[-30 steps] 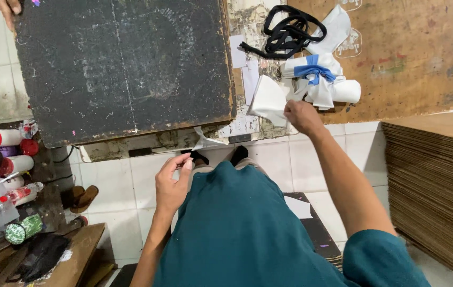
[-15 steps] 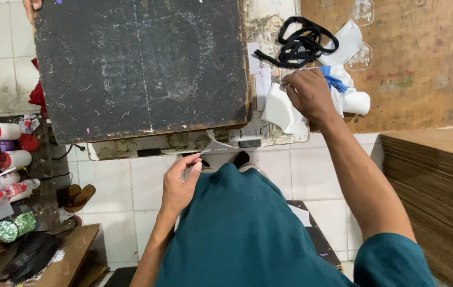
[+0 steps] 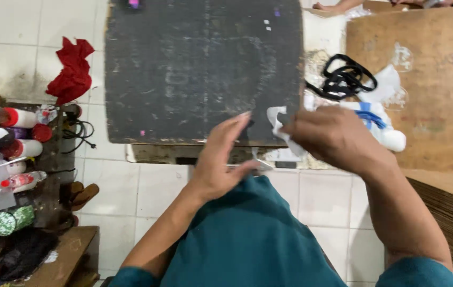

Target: Aligning and smoothing white fabric cutouts on a template board and trimming straps

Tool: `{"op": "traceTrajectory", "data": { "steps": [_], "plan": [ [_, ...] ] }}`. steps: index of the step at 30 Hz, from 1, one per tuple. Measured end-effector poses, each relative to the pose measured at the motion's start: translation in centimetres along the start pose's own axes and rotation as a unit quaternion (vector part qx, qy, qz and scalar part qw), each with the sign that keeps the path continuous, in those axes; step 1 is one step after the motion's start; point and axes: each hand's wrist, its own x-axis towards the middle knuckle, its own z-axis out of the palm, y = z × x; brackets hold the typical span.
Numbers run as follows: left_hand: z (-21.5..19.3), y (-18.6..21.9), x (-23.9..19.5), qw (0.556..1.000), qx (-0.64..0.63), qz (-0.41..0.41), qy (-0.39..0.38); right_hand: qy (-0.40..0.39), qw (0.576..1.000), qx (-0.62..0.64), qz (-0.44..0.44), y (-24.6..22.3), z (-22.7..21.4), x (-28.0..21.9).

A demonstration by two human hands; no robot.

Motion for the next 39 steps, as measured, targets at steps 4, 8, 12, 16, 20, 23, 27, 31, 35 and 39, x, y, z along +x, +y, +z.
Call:
{"op": "traceTrajectory", "data": {
  "steps": [4, 8, 12, 16, 20, 23, 27, 31, 35, 39],
  "plan": [
    [-1.7, -3.4, 1.9, 0.99, -0.057, 0.106, -0.075, -0.062, 0.995, 0.081, 0.015, -5.0, 0.9, 5.0],
    [-4.4, -5.4, 1.3, 0.968, -0.142, 0.104, -0.178, -0.096, 0.986, 0.128, 0.044, -6.9, 2.1, 6.2],
    [-7.3, -6.4, 0.3, 0.956, -0.146, 0.09, -0.239, -0.076, 0.982, 0.153, 0.078, -7.7, 2.6, 6.1],
    [-7.5, -11.8, -3.6, 0.946, -0.091, -0.014, -0.31, -0.029, 0.969, 0.2, 0.143, -7.0, 2.0, 6.2],
    [-9.4, -14.0, -4.6, 0.948, -0.079, -0.097, -0.292, 0.042, 0.96, 0.154, 0.23, -4.1, 3.2, 2.9],
    [-11.8, -14.4, -3.2, 0.96, -0.048, -0.152, -0.23, 0.082, 0.946, 0.137, 0.284, -1.8, 4.7, 2.7],
    [-14.2, -16.8, -0.3, 0.961, 0.027, -0.266, -0.069, 0.134, 0.93, 0.103, 0.326, 3.6, 8.7, 3.0],
    [-14.2, -16.2, 3.3, 0.956, -0.044, -0.28, 0.07, 0.215, 0.865, 0.239, 0.385, 6.1, 12.6, 3.8],
    [-13.4, -18.0, 2.4, 0.955, -0.068, -0.259, 0.13, 0.249, 0.781, 0.393, 0.416, 6.6, 16.4, 4.2],
    [-12.2, -20.6, -0.4, 0.947, -0.01, -0.306, 0.1, 0.185, 0.789, 0.378, 0.448, 7.9, 21.2, 1.8]
  ]
}}
